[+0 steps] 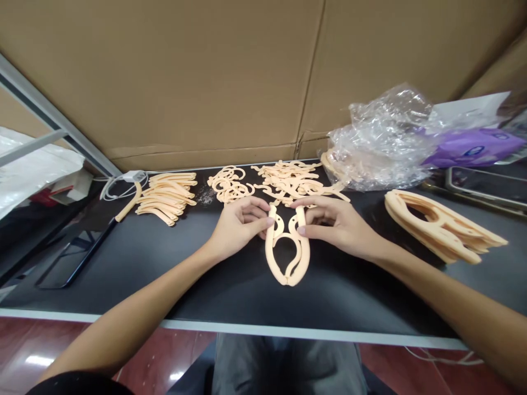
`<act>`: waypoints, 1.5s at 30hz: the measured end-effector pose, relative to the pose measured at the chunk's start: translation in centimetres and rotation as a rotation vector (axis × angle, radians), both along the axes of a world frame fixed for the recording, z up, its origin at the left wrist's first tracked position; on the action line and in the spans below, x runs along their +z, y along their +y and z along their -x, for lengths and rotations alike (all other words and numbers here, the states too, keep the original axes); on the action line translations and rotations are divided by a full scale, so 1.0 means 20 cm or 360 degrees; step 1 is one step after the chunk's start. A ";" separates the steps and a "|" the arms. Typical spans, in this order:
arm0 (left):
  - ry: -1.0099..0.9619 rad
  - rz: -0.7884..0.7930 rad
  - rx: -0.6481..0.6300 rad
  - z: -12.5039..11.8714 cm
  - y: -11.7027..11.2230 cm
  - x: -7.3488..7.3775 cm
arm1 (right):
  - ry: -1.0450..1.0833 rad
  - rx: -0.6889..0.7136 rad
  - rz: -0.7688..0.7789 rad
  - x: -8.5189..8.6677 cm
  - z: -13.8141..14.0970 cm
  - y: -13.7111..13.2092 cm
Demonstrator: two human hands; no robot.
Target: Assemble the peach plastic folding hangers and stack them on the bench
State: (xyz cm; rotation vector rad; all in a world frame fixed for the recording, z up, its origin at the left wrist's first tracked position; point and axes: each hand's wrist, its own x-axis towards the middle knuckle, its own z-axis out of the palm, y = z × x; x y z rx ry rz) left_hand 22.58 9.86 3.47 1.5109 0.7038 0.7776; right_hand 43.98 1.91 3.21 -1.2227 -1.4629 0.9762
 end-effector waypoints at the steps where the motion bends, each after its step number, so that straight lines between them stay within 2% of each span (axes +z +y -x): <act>1: 0.0080 -0.0137 -0.0002 0.00 -0.01 -0.01 | -0.0065 0.0008 -0.0003 0.00 0.00 0.00; 4: 0.0333 -0.0580 0.0000 0.01 -0.02 -0.02 | -0.0251 0.0014 -0.0016 -0.01 0.00 0.00; 7: 0.0479 -0.0862 -0.0025 0.02 -0.02 -0.02 | -0.0476 0.0000 -0.0065 -0.03 -0.01 0.00; 11: 0.0497 -0.0983 -0.0057 0.02 -0.02 -0.01 | -0.0791 0.0000 -0.0298 -0.05 -0.02 0.01; 18: 0.0628 -0.1285 -0.0075 0.04 -0.01 -0.03 | -0.0999 -0.0040 -0.0496 -0.06 -0.03 0.00; 20: 0.0661 -0.1293 -0.0099 0.03 -0.01 -0.03 | -0.1017 -0.0034 -0.0616 -0.06 -0.02 -0.01; 23: 0.0682 -0.1227 -0.0126 0.03 -0.01 -0.03 | -0.1020 0.0118 -0.0752 -0.06 0.01 -0.03; 26: 0.0691 -0.1176 -0.0101 0.04 0.00 -0.03 | -0.1070 0.0304 -0.0768 -0.05 0.02 -0.05; 28: 0.0685 -0.1164 -0.0074 0.04 0.01 -0.03 | -0.1081 0.0343 -0.0770 -0.05 0.02 -0.05; 37: 0.0604 -0.1176 -0.0122 0.04 0.01 -0.03 | -0.1083 0.0317 -0.0780 -0.06 0.01 -0.04; 43: 0.0559 -0.1162 -0.0166 0.03 -0.01 -0.03 | -0.1032 0.0107 -0.0771 -0.03 -0.02 -0.02; 45: 0.0567 -0.1183 -0.0181 0.03 -0.01 -0.03 | -0.1053 -0.0023 -0.0654 -0.01 -0.05 -0.02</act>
